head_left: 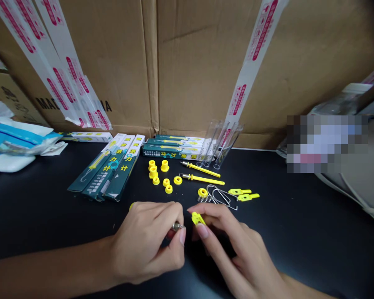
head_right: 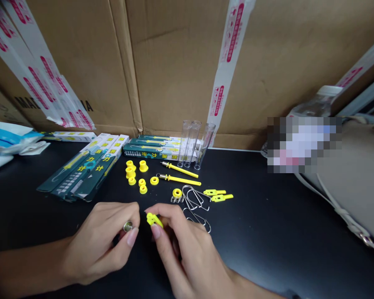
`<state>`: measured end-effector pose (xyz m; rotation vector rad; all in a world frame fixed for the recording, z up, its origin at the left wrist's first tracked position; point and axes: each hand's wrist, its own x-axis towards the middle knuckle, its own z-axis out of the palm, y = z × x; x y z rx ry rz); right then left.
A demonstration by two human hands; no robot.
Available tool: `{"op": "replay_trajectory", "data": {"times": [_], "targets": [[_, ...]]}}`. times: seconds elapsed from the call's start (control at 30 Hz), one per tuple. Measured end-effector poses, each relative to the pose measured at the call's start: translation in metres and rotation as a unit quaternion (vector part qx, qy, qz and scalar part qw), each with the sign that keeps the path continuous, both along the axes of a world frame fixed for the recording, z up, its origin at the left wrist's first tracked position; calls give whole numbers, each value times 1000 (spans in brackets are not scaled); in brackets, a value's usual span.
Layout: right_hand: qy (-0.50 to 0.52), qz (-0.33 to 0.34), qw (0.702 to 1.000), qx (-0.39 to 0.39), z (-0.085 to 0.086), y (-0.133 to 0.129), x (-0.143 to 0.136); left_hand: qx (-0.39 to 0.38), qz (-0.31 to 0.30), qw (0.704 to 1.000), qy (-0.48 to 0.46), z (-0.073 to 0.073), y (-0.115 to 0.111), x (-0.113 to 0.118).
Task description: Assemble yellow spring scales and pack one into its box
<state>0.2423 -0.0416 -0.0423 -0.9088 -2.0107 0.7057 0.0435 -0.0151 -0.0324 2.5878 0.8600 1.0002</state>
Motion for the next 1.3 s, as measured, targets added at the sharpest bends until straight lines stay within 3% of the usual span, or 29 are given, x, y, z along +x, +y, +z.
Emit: {"op": "replay_trajectory", "data": {"times": [0.37,0.67,0.87,1.07,1.3], "targets": [[8,9,1000,-12,5,-2,1,-13,38,999,32,-4,1,3],[0,-23,998,52,9,-2,-1,-49,39,995,81,-2,3,2],[-1,-7,1000,-10,3,-1,1,-29,75,994,69,-2,0,4],[39,9,998,-52,1,0,0,-6,47,999,26,-6,0,4],[74,-33,991,-105,-3,1,0,-81,50,995,-18,-8,-2,1]]}}
